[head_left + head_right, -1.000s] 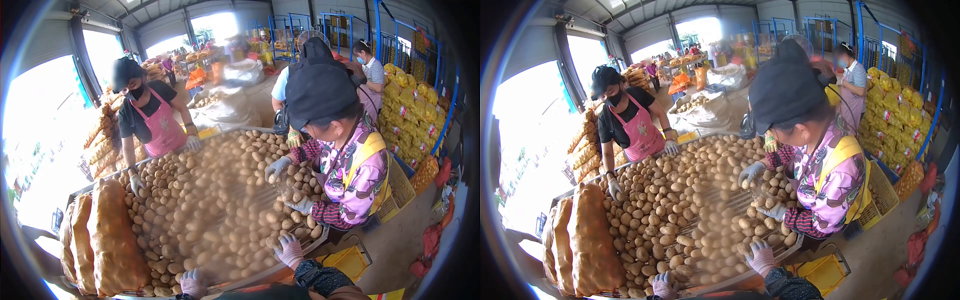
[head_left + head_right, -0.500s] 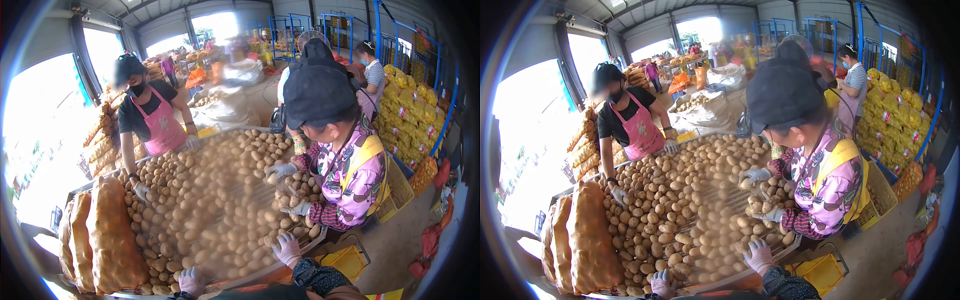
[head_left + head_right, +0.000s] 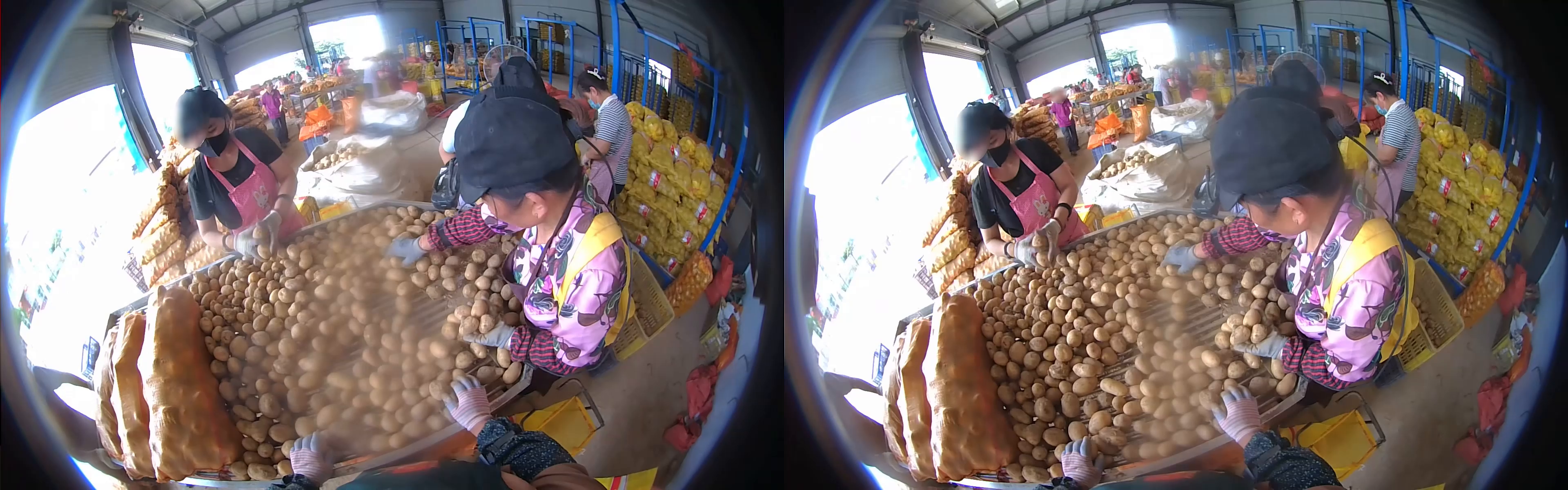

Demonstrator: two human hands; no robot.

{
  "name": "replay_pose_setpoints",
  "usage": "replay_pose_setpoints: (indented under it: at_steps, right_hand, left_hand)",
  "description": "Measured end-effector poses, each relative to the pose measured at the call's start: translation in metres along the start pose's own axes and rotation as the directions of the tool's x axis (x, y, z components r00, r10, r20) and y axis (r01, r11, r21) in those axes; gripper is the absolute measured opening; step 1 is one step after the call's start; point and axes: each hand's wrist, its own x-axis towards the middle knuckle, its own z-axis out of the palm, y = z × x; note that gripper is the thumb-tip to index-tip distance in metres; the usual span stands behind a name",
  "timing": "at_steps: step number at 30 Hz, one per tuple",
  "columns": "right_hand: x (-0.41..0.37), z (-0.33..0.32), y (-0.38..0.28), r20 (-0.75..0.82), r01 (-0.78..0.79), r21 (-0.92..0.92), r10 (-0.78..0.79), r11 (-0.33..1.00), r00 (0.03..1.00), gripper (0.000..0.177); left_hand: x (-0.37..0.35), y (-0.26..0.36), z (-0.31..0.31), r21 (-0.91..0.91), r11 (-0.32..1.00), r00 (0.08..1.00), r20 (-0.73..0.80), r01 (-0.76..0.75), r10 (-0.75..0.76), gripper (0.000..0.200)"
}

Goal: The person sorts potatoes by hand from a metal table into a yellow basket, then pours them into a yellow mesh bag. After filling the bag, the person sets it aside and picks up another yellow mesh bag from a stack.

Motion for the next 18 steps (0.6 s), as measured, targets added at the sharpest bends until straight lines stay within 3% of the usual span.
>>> replay_pose_setpoints:
  at_steps: [4, 7, 10, 14, 18]
  right_hand:
    - [0.002, -0.006, 0.0, 0.006, -0.002, -0.004, 0.002, 1.0, 1.0, 0.039]
    - [0.003, -0.01, -0.002, 0.01, -0.01, -0.002, 0.01, 1.0, 1.0, 0.039]
    - [-0.001, -0.007, 0.001, 0.012, -0.017, 0.0, 0.017, 1.0, 1.0, 0.039]
    - [-0.003, -0.006, 0.002, 0.032, -0.038, 0.01, 0.038, 0.999, 0.999, 0.04]
    - [-0.003, -0.005, -0.001, 0.024, -0.022, 0.008, 0.022, 1.0, 0.999, 0.039]
  left_hand:
    - [0.0, 0.004, -0.003, -0.011, 1.0, 0.999, 0.036, 0.024, -0.024, 0.06]
    - [0.015, 0.025, -0.028, -0.077, 0.996, 0.985, -0.173, -0.036, 0.022, 0.034]
    - [0.006, 0.015, -0.019, -0.051, 0.999, 1.0, 0.025, 0.005, -0.004, 0.063]
    - [0.007, 0.016, -0.021, -0.051, 0.998, 0.996, 0.08, 0.033, -0.028, 0.066]
    - [0.002, 0.007, -0.011, -0.039, 0.999, 0.999, 0.043, 0.017, -0.016, 0.068]
